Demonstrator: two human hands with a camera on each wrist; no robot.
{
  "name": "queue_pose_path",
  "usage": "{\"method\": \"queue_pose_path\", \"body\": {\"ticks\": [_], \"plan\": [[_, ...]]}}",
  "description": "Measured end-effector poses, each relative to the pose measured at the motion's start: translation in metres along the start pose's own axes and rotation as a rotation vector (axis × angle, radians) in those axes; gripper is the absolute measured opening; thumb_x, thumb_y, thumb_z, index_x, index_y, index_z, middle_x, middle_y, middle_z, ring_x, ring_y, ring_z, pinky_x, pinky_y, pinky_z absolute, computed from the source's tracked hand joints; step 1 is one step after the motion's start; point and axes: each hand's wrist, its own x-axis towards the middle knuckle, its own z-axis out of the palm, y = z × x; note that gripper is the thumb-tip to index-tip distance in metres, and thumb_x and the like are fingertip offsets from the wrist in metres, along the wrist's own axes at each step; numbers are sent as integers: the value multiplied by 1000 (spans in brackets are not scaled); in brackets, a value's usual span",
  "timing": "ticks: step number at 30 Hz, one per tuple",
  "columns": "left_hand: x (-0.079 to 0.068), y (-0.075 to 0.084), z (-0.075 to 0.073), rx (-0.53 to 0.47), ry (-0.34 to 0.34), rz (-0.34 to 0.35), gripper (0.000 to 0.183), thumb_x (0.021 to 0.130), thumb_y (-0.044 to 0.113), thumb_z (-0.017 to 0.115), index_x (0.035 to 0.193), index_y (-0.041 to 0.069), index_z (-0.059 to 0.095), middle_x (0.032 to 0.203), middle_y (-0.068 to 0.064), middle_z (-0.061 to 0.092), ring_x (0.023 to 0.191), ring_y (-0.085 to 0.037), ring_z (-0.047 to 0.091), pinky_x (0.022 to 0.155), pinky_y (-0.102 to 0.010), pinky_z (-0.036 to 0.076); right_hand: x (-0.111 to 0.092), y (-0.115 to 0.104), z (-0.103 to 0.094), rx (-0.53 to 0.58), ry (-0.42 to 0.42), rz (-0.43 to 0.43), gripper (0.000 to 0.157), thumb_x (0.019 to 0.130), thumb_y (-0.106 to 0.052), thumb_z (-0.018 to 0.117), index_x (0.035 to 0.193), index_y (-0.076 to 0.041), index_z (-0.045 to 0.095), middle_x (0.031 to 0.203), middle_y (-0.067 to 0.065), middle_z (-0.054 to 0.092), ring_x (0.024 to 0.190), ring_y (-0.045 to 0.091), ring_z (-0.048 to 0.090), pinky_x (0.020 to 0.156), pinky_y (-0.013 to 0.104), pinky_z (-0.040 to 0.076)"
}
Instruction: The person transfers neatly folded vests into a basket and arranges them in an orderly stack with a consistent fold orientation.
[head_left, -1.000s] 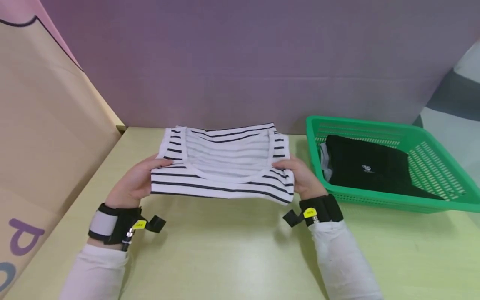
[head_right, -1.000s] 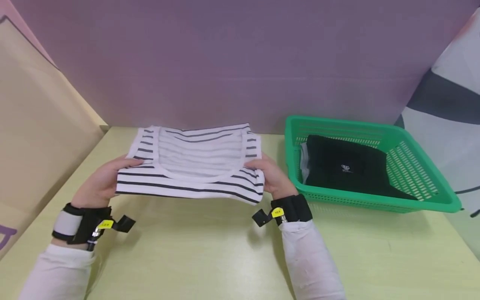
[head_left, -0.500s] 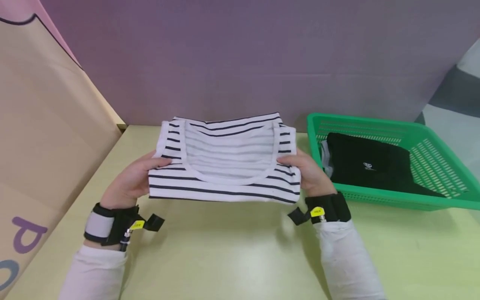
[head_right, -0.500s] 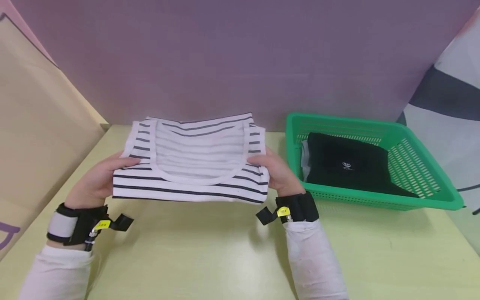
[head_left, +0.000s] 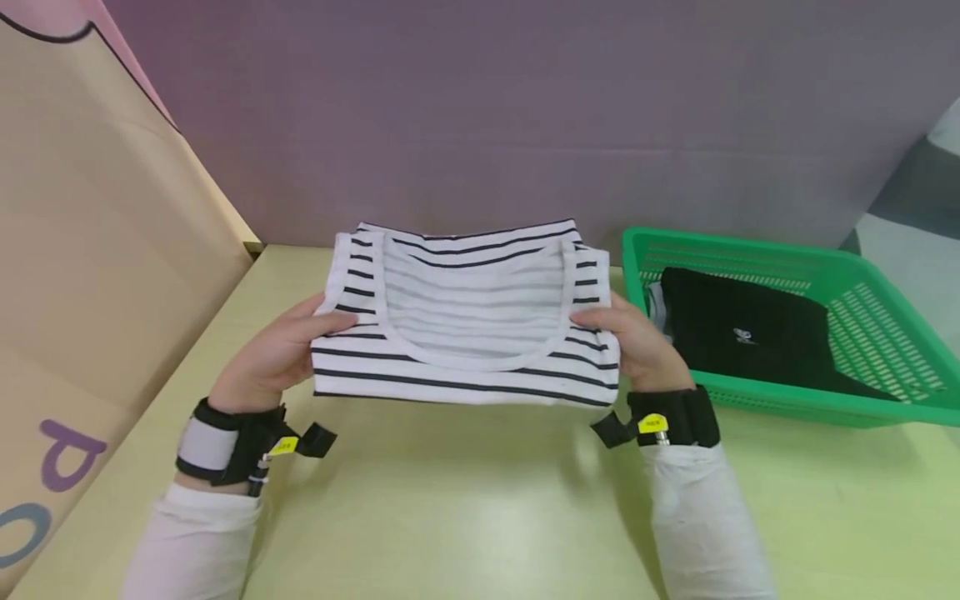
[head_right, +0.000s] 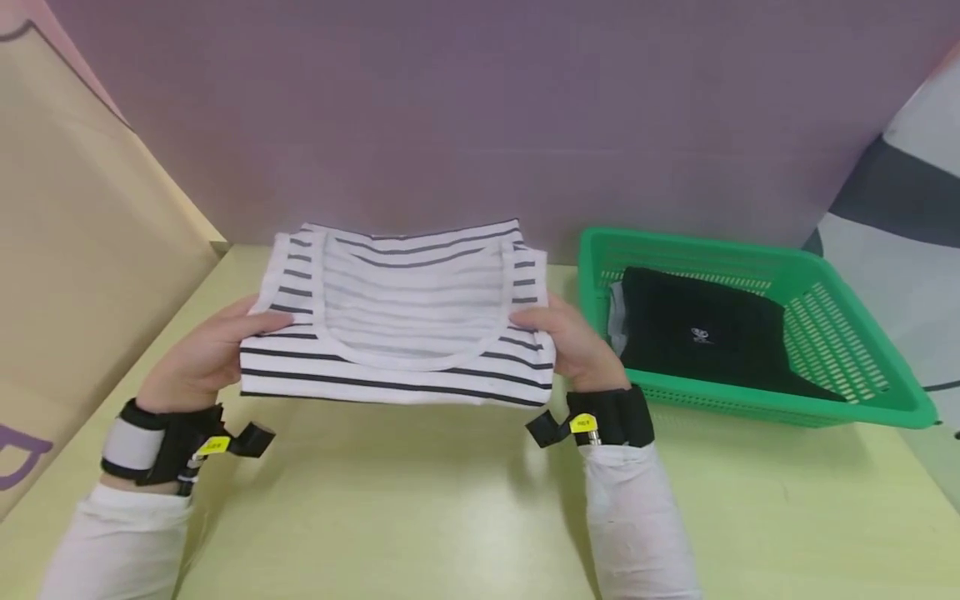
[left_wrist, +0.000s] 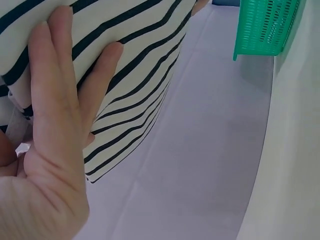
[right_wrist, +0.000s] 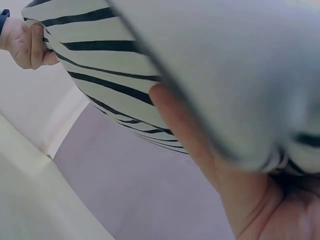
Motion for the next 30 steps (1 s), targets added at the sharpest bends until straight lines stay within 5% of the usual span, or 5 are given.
{"method": "queue_pose_path", "body": {"ticks": [8, 15, 30], "plan": [[-1, 2, 8, 69, 33, -5, 31, 99, 20, 48, 129, 17, 44, 100, 3, 70, 87, -12, 68, 72, -31, 57, -10, -6, -1, -73, 29, 59, 29, 98, -6, 46, 125, -13, 38, 102, 3, 67, 89, 17, 69, 74, 31, 58], [-3, 1, 15, 143, -9, -2, 33, 99, 22, 48, 131, 15, 43, 102, 4, 70, 90, -10, 67, 75, -30, 56, -26, -7, -6, -120, 32, 88, 31, 98, -8, 46, 126, -16, 37, 104, 3, 67, 91, 18, 69, 76, 33, 58], [2, -5, 32, 136, -57, -15, 42, 100, 24, 47, 137, 7, 38, 104, 4, 69, 93, -10, 66, 79, -30, 55, -47, -10, -14, -154, 62, 95, 23, 98, -8, 47, 121, -14, 46, 101, 2, 70, 90, 16, 69, 75, 32, 58]]}}
